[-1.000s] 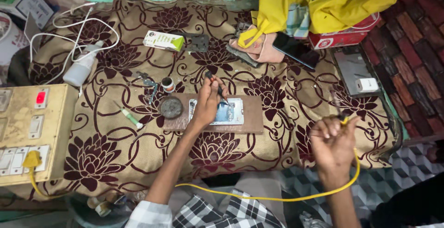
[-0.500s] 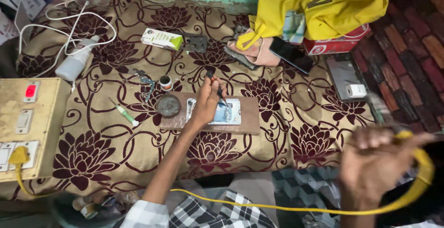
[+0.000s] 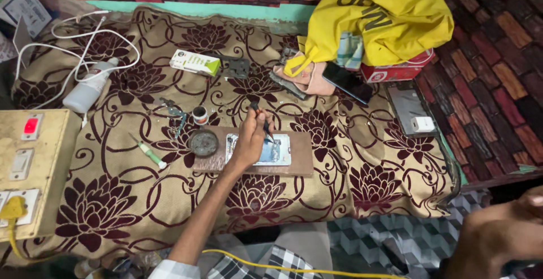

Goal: The person uses a soldering iron and tweezers to work on a small electronic component placed on a wooden board. They repeatedly apply heat and solder to specific points on the component while holding it steady with the tweezers.

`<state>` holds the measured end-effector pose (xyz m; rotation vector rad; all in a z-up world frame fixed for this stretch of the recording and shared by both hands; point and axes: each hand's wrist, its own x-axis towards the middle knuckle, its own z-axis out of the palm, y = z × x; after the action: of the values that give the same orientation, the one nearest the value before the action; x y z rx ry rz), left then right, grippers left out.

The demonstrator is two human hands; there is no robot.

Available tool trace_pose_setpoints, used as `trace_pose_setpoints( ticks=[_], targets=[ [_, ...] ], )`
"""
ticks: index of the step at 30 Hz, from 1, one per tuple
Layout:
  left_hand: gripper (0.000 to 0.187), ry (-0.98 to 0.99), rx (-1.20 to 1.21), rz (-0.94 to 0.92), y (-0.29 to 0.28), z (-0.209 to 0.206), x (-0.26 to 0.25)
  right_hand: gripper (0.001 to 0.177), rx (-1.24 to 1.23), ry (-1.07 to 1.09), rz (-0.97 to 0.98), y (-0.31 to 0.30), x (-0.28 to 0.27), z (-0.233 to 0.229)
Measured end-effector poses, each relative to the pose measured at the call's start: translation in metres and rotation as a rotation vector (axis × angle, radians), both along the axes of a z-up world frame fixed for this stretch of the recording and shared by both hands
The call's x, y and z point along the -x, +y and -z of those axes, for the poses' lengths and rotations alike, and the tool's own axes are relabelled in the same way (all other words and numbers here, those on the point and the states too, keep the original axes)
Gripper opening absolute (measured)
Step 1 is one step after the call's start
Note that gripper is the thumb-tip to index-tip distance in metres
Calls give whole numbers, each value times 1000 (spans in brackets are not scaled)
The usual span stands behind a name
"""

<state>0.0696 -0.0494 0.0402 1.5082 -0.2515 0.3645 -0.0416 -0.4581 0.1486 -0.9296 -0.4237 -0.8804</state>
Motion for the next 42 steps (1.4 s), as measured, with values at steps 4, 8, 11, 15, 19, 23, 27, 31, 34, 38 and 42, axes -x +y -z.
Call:
trace_pose_setpoints(
  ticks=[4,8,11,15,19,23,27,31,34,38,42],
  targets=[
    [32,30,-19,-14,0,1,-1,41,14,3,28,-4,0,-3],
    [31,49,-51,-51,-1,5,1,39,13,-6,44,0,-10,-11],
    [31,1,-21,-43,-2,1,0,38,15,-32,41,12,-35,-22],
    [33,-87,-15,-38,-1,2,-3,37,23,28,1,36,-56,-11],
    [27,-7,-34,-61,0,8,-2,35,50,293,-64,76,-47,50],
    [22,6,-38,-75,-3,5,-1,34,62,505,-144,129,-51,103],
    [18,-87,-45,-104,-7,2,2,33,-69,627,-234,161,-60,122],
    [17,-45,-46,-126,-7,0,0,40,-222,617,-295,148,-66,111],
    [16,-61,-72,-171,-8,2,7,40,-177,403,-212,114,-57,91],
    [18,-11,12,-187,-12,-2,1,39,22,263,248,70,-31,62],
    [20,102,-57,-251,-14,-2,-1,53,187,139,355,32,-27,28]
  ],
)
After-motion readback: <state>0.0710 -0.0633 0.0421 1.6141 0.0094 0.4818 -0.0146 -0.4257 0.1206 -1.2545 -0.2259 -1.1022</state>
